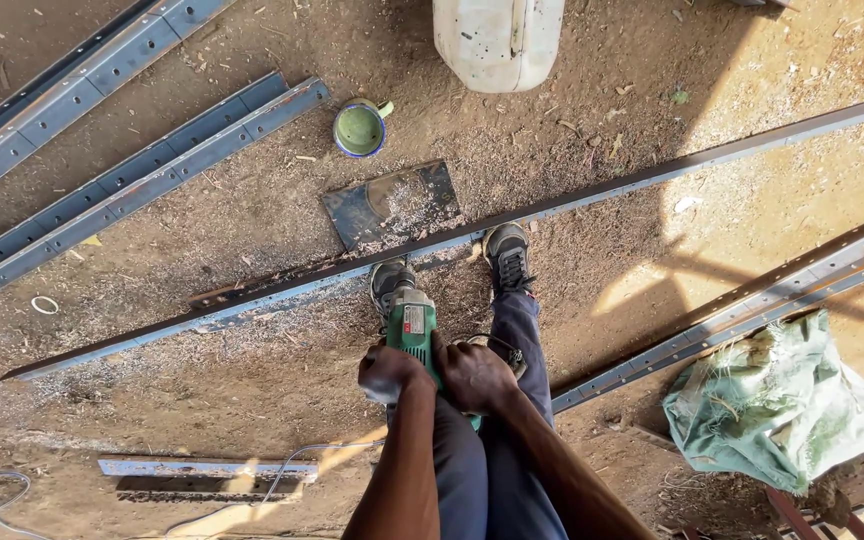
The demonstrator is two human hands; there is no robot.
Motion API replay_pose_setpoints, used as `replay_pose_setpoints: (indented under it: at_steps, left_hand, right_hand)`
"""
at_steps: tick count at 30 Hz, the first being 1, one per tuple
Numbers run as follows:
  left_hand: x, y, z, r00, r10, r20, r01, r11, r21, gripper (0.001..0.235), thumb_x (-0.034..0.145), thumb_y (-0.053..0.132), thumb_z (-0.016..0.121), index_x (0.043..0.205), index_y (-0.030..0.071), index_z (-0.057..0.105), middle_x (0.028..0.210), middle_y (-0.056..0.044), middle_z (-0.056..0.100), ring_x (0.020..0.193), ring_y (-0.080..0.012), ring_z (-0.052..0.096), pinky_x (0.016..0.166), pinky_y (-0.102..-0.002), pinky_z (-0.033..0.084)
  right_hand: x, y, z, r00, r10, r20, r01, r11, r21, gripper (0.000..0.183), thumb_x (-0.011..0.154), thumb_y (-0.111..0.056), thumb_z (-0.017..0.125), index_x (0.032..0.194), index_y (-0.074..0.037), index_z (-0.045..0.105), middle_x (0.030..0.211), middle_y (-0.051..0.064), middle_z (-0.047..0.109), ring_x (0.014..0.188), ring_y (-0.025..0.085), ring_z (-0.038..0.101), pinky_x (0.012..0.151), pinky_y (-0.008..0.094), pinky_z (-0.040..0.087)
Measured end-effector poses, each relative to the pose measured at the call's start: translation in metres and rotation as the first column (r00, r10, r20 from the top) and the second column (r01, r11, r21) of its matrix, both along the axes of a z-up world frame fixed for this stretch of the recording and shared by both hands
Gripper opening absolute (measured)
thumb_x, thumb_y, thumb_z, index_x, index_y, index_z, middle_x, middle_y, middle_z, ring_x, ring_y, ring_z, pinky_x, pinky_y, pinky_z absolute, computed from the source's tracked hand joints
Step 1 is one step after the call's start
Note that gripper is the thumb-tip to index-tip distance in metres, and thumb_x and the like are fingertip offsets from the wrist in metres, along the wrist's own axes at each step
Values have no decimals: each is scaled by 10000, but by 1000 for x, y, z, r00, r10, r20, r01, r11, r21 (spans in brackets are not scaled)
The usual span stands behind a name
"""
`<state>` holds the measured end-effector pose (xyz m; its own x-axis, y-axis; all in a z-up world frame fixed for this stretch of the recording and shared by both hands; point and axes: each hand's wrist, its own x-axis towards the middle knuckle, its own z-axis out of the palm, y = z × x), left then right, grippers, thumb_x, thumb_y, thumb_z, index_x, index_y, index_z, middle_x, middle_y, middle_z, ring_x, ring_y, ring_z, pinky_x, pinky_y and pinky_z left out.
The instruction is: Using a power drill to create holes in metal structural beams laid on the ground.
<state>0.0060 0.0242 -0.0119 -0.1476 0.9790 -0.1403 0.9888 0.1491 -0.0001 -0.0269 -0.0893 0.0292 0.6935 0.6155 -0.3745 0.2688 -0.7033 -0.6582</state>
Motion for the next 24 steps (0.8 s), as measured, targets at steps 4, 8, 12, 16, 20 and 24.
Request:
replay_pose_setpoints:
  at_steps: [4,8,12,16,20,24]
  left_hand:
    - [2,2,6,1000,8,-9,-8,1000,5,275,865,221,554,866,56,774,767,-227,732,810,-440,744,767,-527,578]
    - [9,0,5,1000,23,-11,-23,1000,0,285,863,223,549,860,61,783,763,-222,734,806,-441,746,760,-524,583]
    - [6,1,2,1000,29,-9,-29,999,13,284,864,232,552,871,66,783,777,-222,738,821,-436,748,767,-524,585]
    - [0,3,-1,999,33,-15,-32,999,23,284,866,241,556,883,71,782,790,-221,742,835,-431,750,774,-523,586]
    - [2,2,1,998,51,-29,-51,999,11,286,858,250,553,901,85,781,817,-209,744,872,-437,733,809,-530,569]
    - [8,-3,-3,999,51,-16,-51,999,2,265,869,237,561,925,76,764,858,-220,744,906,-440,725,830,-546,556]
  right_hand:
    - [-2,2,1,1000,0,5,0,1000,0,793,790,-268,502,1399,235,424,733,195,625,664,380,682,579,472,596]
    - [2,0,-4,1000,5,31,-4,1000,-12,784,790,-267,505,1389,233,436,740,195,628,674,377,682,586,460,595]
    - [3,-3,-2,999,4,45,-4,1000,-8,745,789,-302,517,1332,208,493,731,183,623,667,365,681,580,450,593]
    - [2,-4,2,999,0,50,0,1000,-8,712,788,-336,529,1275,184,550,723,172,617,660,352,679,574,440,590]
    - [5,-3,5,999,18,45,-18,1000,3,700,798,-326,519,1265,195,544,729,181,619,670,363,674,589,445,588]
    - [5,-5,0,999,14,47,-13,1000,-17,724,827,-336,505,1305,208,507,723,182,622,662,360,680,580,449,591]
